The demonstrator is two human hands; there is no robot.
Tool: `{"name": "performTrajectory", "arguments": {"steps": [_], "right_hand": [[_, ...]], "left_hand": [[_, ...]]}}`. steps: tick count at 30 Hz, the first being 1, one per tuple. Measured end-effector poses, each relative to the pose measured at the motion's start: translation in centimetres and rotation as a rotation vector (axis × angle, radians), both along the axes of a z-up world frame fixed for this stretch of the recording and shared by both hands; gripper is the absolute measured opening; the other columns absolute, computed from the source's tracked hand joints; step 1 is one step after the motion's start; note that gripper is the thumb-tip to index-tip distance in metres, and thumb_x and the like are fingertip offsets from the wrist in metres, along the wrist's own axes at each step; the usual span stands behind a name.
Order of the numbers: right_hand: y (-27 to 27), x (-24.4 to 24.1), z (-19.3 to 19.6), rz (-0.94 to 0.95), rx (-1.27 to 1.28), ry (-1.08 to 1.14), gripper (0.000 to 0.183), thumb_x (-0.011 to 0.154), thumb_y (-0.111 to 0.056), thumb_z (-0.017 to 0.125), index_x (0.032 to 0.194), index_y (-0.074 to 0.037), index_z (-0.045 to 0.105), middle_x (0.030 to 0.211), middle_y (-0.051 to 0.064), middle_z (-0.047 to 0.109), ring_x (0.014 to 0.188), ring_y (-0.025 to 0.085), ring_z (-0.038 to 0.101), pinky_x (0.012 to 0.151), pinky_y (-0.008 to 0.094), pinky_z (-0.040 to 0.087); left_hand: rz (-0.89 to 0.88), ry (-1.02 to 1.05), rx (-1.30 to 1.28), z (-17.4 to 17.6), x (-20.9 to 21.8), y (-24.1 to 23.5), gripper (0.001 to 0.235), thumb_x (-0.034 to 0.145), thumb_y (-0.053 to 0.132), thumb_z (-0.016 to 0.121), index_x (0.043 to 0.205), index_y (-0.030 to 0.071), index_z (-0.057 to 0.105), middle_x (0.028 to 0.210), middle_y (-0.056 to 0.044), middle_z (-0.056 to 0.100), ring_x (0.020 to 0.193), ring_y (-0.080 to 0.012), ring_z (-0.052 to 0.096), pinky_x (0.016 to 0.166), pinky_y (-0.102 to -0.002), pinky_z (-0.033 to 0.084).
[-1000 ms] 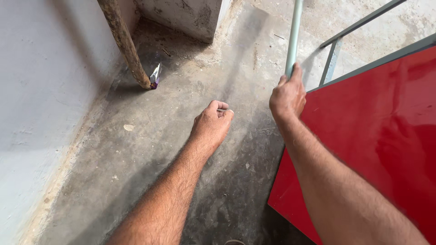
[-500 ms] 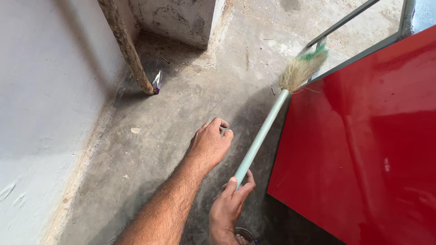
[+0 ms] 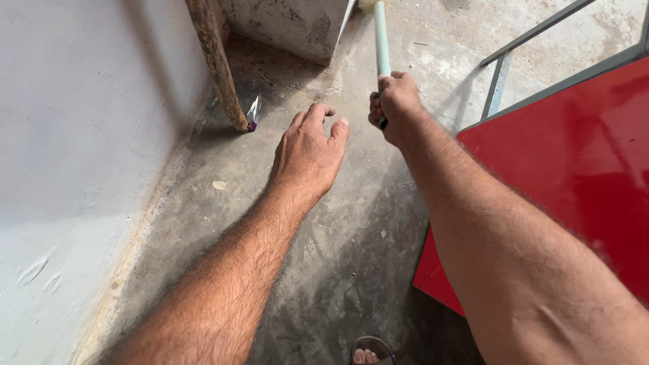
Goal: The person sweeps a concrete floor using a traditional straw broom. They move around various items, including a large water dispenser and a plastic chair, to clean different sections of the room. The person also sweeps debris out of a doorway onto an outdoor area.
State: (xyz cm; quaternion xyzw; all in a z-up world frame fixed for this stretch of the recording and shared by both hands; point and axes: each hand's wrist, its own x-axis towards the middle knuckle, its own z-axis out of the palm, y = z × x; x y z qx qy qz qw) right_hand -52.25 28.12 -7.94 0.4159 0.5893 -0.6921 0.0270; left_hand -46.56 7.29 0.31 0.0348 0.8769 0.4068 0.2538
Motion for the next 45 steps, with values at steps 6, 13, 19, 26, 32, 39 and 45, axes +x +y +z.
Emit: {"name": "performTrajectory", "arguments": {"steps": [6, 13, 19, 26, 32, 39, 45], "right_hand": [[-4.3, 10.1, -0.9, -0.057, 0.502, -0.156, 0.044, 0.107, -0.026, 0.039, 0.148, -0.017, 0.026, 0.086, 0.007, 0.055, 0.06, 0.01, 0.056, 0.046, 0.032, 0.047], [-6.4, 17.0, -1.1, -0.061, 0.448, -0.343, 0.041, 0.106, -0.029, 0.039, 0.145, -0.017, 0.031, 0.08, 0.007, 0.058, 0.058, 0.013, 0.057, 0.049, 0.036, 0.05], [-12.4, 25.2, 0.1, 0.095, 0.454, -0.291, 0.038, 0.103, -0.032, 0.035, 0.135, -0.012, 0.042, 0.068, 0.002, 0.054, 0.056, 0.01, 0.053, 0.047, 0.034, 0.046], [-17.8, 31.5, 2.4, 0.625, 0.392, -0.384, 0.045, 0.104, -0.047, 0.037, 0.139, -0.019, 0.045, 0.064, 0.01, 0.07, 0.056, 0.017, 0.072, 0.056, 0.04, 0.054], [-12.2, 22.9, 3.1, 0.849, 0.911, -0.36, 0.047, 0.108, -0.042, 0.041, 0.148, -0.019, 0.047, 0.08, 0.01, 0.071, 0.073, 0.027, 0.074, 0.071, 0.049, 0.063], [-14.4, 27.2, 6.6, 0.81, 0.93, -0.486, 0.056, 0.105, -0.041, 0.038, 0.158, -0.024, 0.033, 0.083, 0.009, 0.071, 0.076, 0.021, 0.076, 0.065, 0.044, 0.065], [-11.4, 27.5, 4.2, 0.755, 0.851, -0.594, 0.052, 0.108, -0.04, 0.036, 0.158, -0.025, 0.034, 0.083, 0.009, 0.069, 0.076, 0.02, 0.073, 0.064, 0.04, 0.063]], "left_hand": [[-0.063, -0.103, -0.085, -0.9, 2.5, -0.5, 0.047, 0.101, 0.043, 0.05, 0.14, 0.018, 0.052, 0.143, -0.012, 0.054, 0.134, -0.0296, 0.052, 0.111, -0.05, 0.044], [-0.158, -0.111, -0.177, -2.4, 2.7, -1.1, 0.045, 0.101, 0.037, 0.053, 0.141, 0.015, 0.053, 0.142, -0.013, 0.055, 0.133, -0.0303, 0.055, 0.112, -0.049, 0.046], [-0.117, -0.194, -0.224, -1.5, 3.6, -1.5, 0.045, 0.103, 0.035, 0.049, 0.145, 0.017, 0.048, 0.145, -0.011, 0.049, 0.134, -0.0269, 0.052, 0.109, -0.048, 0.049], [-0.077, -0.191, -0.29, -0.2, 5.0, -4.2, 0.048, 0.103, 0.034, 0.051, 0.148, 0.015, 0.046, 0.14, -0.014, 0.049, 0.13, -0.0252, 0.057, 0.106, -0.044, 0.054], [-0.072, -0.205, -0.296, -0.9, 7.5, -6.2, 0.047, 0.103, 0.034, 0.052, 0.146, 0.016, 0.048, 0.141, -0.011, 0.049, 0.134, -0.0254, 0.052, 0.11, -0.045, 0.049], [-0.109, -0.233, -0.299, 1.0, 9.8, -6.4, 0.045, 0.103, 0.032, 0.051, 0.145, 0.018, 0.048, 0.143, -0.01, 0.047, 0.137, -0.0237, 0.049, 0.109, -0.043, 0.051], [-0.137, -0.225, -0.294, 1.3, 10.9, -7.0, 0.044, 0.104, 0.032, 0.051, 0.145, 0.016, 0.05, 0.142, -0.011, 0.048, 0.136, -0.0234, 0.05, 0.112, -0.043, 0.05]]}}
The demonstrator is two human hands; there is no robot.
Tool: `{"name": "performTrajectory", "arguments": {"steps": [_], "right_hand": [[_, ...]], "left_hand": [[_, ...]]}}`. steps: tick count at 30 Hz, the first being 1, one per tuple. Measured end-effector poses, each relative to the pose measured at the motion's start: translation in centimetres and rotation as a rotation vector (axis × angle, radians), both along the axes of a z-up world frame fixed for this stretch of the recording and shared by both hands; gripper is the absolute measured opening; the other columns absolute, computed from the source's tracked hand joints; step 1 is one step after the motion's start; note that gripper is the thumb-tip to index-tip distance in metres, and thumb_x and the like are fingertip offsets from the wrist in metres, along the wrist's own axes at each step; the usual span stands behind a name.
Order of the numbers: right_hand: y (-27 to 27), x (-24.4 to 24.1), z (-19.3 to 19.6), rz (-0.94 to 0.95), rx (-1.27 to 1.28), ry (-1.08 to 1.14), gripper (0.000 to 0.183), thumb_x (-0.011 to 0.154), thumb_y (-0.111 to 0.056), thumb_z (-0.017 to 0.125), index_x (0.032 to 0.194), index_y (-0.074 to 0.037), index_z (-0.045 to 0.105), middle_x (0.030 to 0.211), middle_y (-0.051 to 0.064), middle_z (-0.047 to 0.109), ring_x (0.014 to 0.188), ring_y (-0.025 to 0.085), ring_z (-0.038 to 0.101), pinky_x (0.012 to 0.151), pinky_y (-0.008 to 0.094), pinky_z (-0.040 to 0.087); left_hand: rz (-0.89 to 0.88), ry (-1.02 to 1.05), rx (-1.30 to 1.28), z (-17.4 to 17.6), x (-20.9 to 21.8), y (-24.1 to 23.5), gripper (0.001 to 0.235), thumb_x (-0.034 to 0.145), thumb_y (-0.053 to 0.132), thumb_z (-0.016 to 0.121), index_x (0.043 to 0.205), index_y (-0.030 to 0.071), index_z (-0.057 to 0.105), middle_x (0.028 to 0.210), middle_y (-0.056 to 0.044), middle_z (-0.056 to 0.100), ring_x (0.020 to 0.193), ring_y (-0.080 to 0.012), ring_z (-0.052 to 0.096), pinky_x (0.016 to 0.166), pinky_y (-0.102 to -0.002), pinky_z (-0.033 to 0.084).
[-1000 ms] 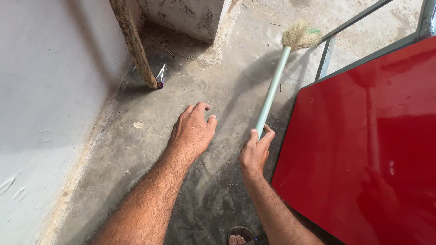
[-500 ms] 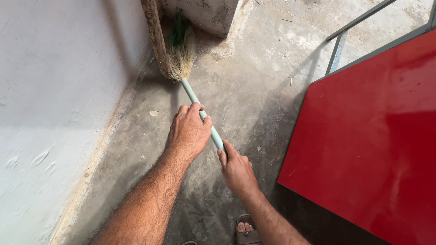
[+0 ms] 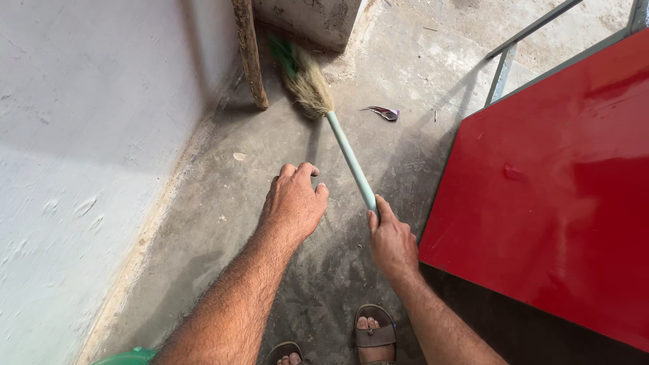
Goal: The person sweeps a concrete floor using a traditional straw broom. They move around various items, including a large water dispenser and a plastic chair, to clean different sections of the room. The person also sweeps debris out of a doorway onto an outdoor area.
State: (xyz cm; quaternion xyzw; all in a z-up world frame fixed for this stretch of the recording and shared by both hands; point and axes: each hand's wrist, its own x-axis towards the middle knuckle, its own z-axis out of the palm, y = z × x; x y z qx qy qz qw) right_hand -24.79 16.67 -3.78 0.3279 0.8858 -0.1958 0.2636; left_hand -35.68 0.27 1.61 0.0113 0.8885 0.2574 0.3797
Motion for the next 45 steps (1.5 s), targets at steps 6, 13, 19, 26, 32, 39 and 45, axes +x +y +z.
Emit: {"name": "performTrajectory", "arguments": {"steps": [6, 13, 19, 26, 32, 39, 45], "right_hand": [[1.5, 3.9, 0.9, -0.074, -0.008, 0.065, 0.055, 0.106, -0.042, 0.036, 0.159, -0.025, 0.035, 0.067, 0.007, 0.066, 0.056, 0.017, 0.07, 0.05, 0.041, 0.064], [0.1, 5.0, 0.3, -0.045, -0.072, -0.007, 0.054, 0.105, -0.044, 0.04, 0.157, -0.028, 0.038, 0.066, 0.009, 0.067, 0.057, 0.017, 0.07, 0.052, 0.042, 0.063], [2.8, -6.7, 1.8, 0.335, -0.122, 0.133, 0.05, 0.102, -0.047, 0.052, 0.148, -0.027, 0.054, 0.083, 0.009, 0.076, 0.077, 0.019, 0.076, 0.073, 0.042, 0.064], [8.5, -12.5, 1.9, 0.353, -0.218, -0.054, 0.05, 0.097, -0.04, 0.058, 0.146, -0.031, 0.056, 0.103, 0.005, 0.079, 0.089, 0.022, 0.077, 0.083, 0.042, 0.068], [8.4, -12.4, -1.3, 0.462, -0.202, 0.006, 0.053, 0.098, -0.035, 0.062, 0.148, -0.029, 0.05, 0.114, 0.006, 0.074, 0.102, 0.021, 0.072, 0.09, 0.043, 0.06], [5.5, -15.1, 4.8, 0.544, 0.012, -0.066, 0.043, 0.101, -0.042, 0.059, 0.142, -0.029, 0.059, 0.101, 0.006, 0.079, 0.088, 0.02, 0.077, 0.084, 0.04, 0.065], [5.0, -16.5, 7.4, 0.653, 0.064, -0.025, 0.038, 0.101, -0.036, 0.061, 0.138, -0.029, 0.063, 0.103, 0.004, 0.079, 0.086, 0.018, 0.077, 0.078, 0.038, 0.067]], "left_hand": [[0.008, -0.069, -0.007, -0.5, 1.9, -0.9, 0.046, 0.104, 0.03, 0.049, 0.149, 0.016, 0.044, 0.144, -0.012, 0.045, 0.138, -0.023, 0.047, 0.113, -0.043, 0.05], [0.011, 0.019, -0.039, -0.5, 0.9, -1.8, 0.045, 0.104, 0.03, 0.051, 0.146, 0.015, 0.047, 0.144, -0.012, 0.044, 0.138, -0.0246, 0.048, 0.112, -0.044, 0.049], [0.055, 0.267, -0.069, -0.5, -6.6, -2.0, 0.049, 0.099, 0.029, 0.064, 0.144, 0.015, 0.049, 0.139, -0.011, 0.039, 0.13, -0.0246, 0.051, 0.105, -0.042, 0.052], [0.143, 0.653, -0.061, -0.5, -20.1, -2.2, 0.065, 0.088, 0.016, 0.073, 0.148, 0.022, 0.048, 0.146, -0.021, 0.025, 0.131, -0.0392, 0.046, 0.102, -0.049, 0.054], [0.013, 0.621, -0.01, -1.5, -28.8, -1.5, 0.055, 0.094, 0.03, 0.069, 0.141, 0.004, 0.055, 0.127, -0.023, 0.056, 0.121, -0.0348, 0.06, 0.104, -0.05, 0.053], [0.027, 0.538, -0.061, -3.0, -32.3, -2.0, 0.079, 0.089, 0.054, 0.074, 0.142, 0.0, 0.052, 0.126, -0.026, 0.058, 0.121, -0.0378, 0.059, 0.104, -0.052, 0.052], [-0.066, 0.534, -0.17, -4.7, -33.8, -2.6, 0.106, 0.081, 0.076, 0.079, 0.142, -0.006, 0.051, 0.126, -0.031, 0.058, 0.123, -0.0419, 0.058, 0.105, -0.056, 0.05]]}}
